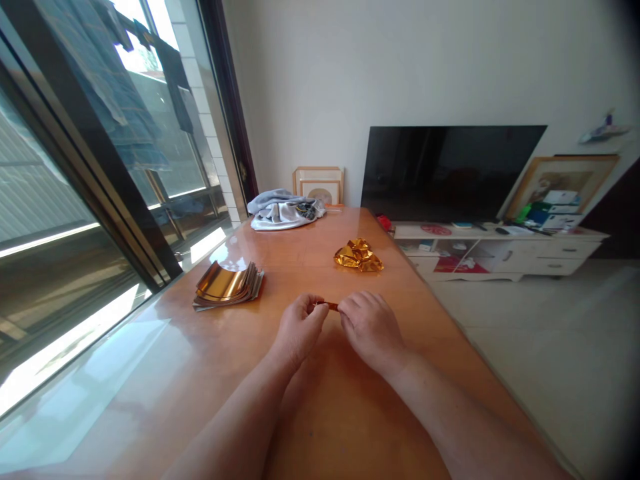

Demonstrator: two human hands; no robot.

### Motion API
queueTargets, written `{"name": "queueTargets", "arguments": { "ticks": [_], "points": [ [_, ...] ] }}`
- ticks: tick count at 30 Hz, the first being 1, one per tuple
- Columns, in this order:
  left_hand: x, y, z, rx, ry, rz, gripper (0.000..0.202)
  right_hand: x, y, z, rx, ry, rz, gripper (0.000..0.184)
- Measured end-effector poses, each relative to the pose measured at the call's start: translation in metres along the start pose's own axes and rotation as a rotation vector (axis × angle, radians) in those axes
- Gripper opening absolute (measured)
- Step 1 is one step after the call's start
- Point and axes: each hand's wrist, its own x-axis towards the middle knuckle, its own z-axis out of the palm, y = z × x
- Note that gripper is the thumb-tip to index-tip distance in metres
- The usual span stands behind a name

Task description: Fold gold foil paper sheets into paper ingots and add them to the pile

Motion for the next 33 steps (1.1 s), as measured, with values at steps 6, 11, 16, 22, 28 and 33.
{"name": "queueTargets", "arguments": {
  "ticks": [6,11,16,22,28,33],
  "points": [
    [0.003,-0.005,0.001,-0.165,-0.046,-0.122,0.013,-0.001,-0.008,0.008,-0.041,-0.039,-0.038,0.01],
    [0.003,-0.003,0.002,-0.247,-0.055,-0.179,0.018,-0.001,-0.011,0.012,-0.05,-0.053,-0.04,0.009],
    [0.005,-0.005,0.002,-0.288,-0.041,-0.178,0.022,-0.001,-0.01,0.013,-0.012,-0.053,-0.005,0.008],
    [0.008,-0.008,0.001,-0.378,0.008,-0.163,0.024,0.001,-0.005,0.017,0.144,-0.013,0.052,0.017],
    [0.009,-0.009,0.001,-0.396,0.027,-0.158,0.026,0.001,0.002,0.021,0.243,0.132,0.273,0.004],
    [0.01,-0.007,0.0,-0.422,0.052,-0.164,0.028,-0.001,0.006,0.026,0.481,0.155,0.472,0.012]
  ]
}}
